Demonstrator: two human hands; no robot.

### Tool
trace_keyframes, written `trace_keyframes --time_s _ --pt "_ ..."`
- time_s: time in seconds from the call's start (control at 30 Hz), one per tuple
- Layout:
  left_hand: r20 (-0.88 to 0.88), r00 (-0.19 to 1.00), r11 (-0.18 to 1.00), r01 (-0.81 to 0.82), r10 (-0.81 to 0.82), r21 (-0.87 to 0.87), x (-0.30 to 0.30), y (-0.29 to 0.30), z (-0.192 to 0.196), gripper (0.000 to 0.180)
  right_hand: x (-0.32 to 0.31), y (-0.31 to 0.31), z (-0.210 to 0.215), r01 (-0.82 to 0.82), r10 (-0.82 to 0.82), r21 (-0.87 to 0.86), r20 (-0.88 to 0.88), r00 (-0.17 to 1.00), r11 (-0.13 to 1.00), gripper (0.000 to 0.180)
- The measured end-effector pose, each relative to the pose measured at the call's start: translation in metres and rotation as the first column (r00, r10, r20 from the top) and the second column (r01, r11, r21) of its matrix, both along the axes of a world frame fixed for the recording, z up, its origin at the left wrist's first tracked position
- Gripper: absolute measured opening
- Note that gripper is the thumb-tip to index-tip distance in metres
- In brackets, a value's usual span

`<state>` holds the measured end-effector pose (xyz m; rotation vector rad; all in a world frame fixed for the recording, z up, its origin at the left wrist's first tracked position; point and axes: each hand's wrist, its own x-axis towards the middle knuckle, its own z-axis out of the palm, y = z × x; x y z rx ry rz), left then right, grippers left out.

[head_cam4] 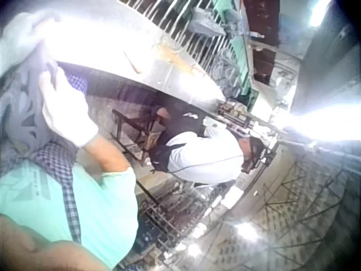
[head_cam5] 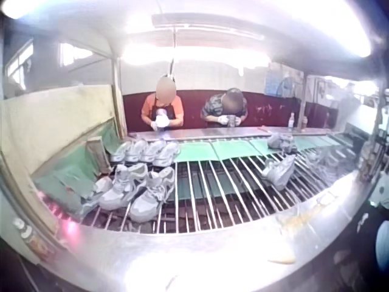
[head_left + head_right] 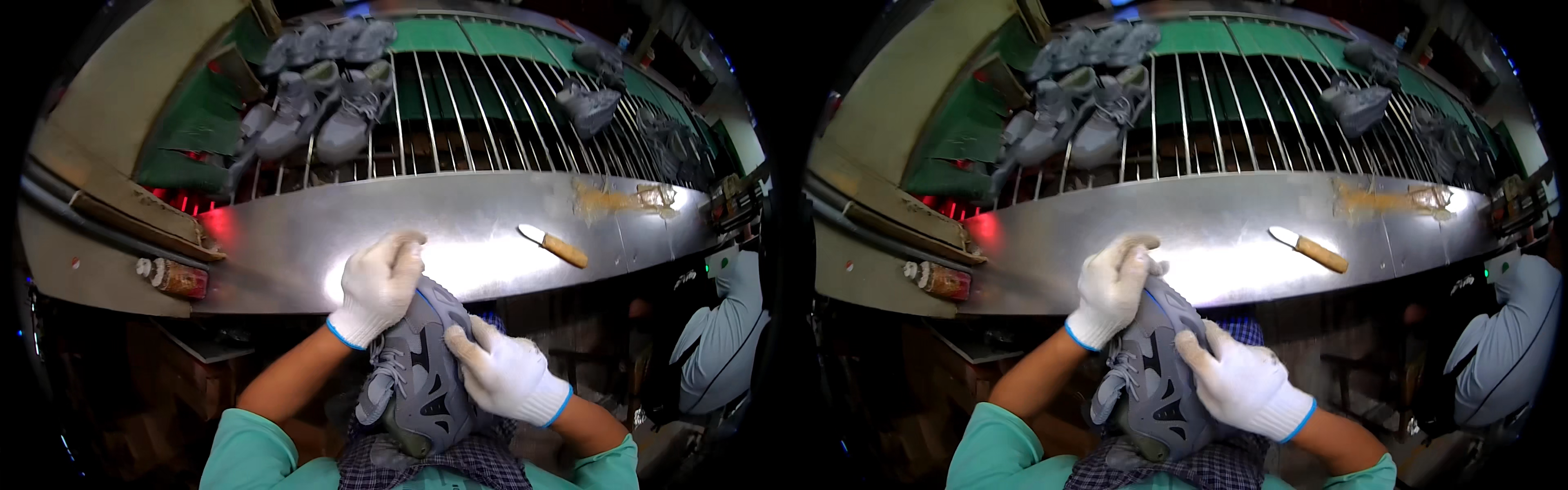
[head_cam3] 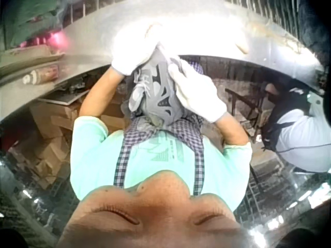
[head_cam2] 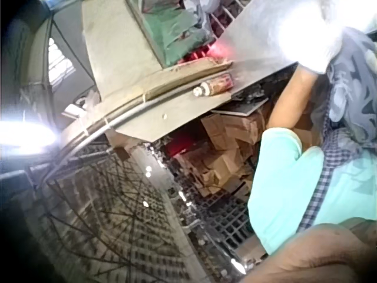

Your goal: The person cleans and trims the edges of shoes using a knife and their hands before placing them onto a moving conveyor belt.

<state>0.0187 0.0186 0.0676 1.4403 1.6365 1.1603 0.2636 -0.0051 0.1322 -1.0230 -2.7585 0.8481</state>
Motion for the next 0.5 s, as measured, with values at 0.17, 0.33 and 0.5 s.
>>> trace_keyframes --time_s 0.17,0.33,0.5 --pt "0.580 0.748 0.945 -0.290 0.322 -0.151 -0.005 -0.020 -0.067 0.054 0.003 0.022 -0.020 0.125 -0.160 -0.158 -0.231 0.960 0.980 0.049" --pt "0.637 0.761 0.986 -0.166 0.126 0.004 0.008 -0.034 -0.012 0.052 -0.056 0.079 -0.009 0.054 -0.170 -0.332 -0.330 0.928 0.942 0.063" --pt "0.475 0.873 0.947 -0.239 0.112 0.215 0.022 -0.052 0.032 0.045 -0.062 0.079 0.022 -0.193 0.074 -0.400 -0.293 0.953 0.896 0.065"
